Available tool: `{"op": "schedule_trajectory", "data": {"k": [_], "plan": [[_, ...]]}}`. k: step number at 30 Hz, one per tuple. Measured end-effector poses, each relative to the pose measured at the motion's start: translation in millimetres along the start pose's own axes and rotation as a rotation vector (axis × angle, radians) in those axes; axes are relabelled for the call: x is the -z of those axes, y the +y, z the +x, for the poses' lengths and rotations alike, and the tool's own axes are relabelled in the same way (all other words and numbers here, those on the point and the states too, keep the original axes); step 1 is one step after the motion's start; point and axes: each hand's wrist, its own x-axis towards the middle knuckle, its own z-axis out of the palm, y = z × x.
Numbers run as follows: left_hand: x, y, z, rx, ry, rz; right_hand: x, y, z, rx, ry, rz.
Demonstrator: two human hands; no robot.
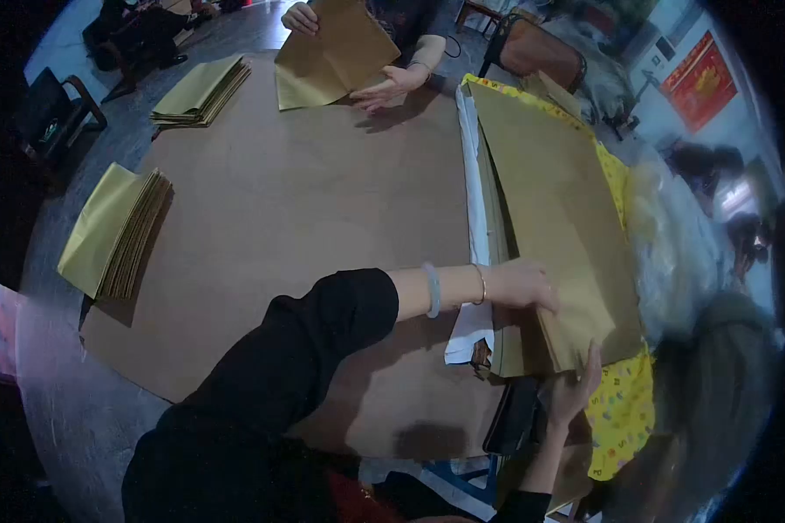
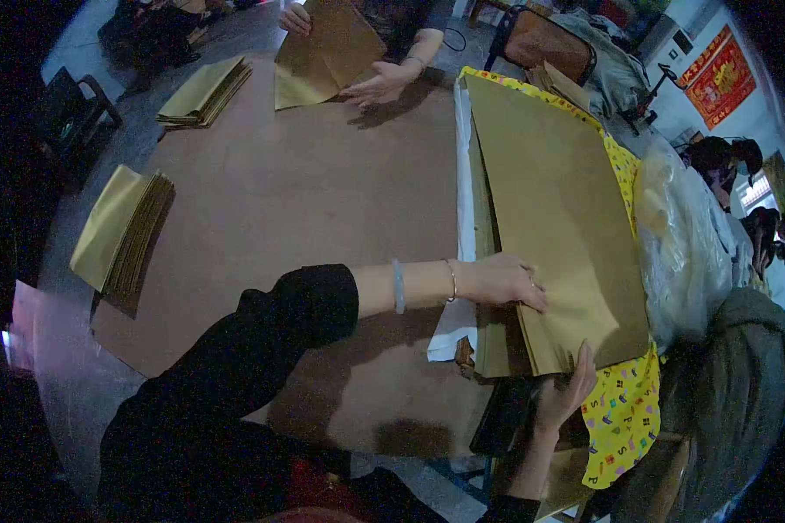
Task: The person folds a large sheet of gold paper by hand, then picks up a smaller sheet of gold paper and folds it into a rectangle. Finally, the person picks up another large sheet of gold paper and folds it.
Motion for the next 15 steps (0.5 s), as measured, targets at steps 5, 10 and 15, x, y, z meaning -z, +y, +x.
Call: {"op": "schedule_trajectory", "data": {"k": [5,10,15], "plan": [[34,34,15,0.304,-0.047,-0.160,26,27,11,0.146,-0.130,-0.239],[38,21,18,0.176,-0.007,-0.011,17,67,20,-0.043,-0.056,0.075],[51,2,19,0.441,0.200,-0.006,28,40,64,0.022,0.027,-0.072]]}}
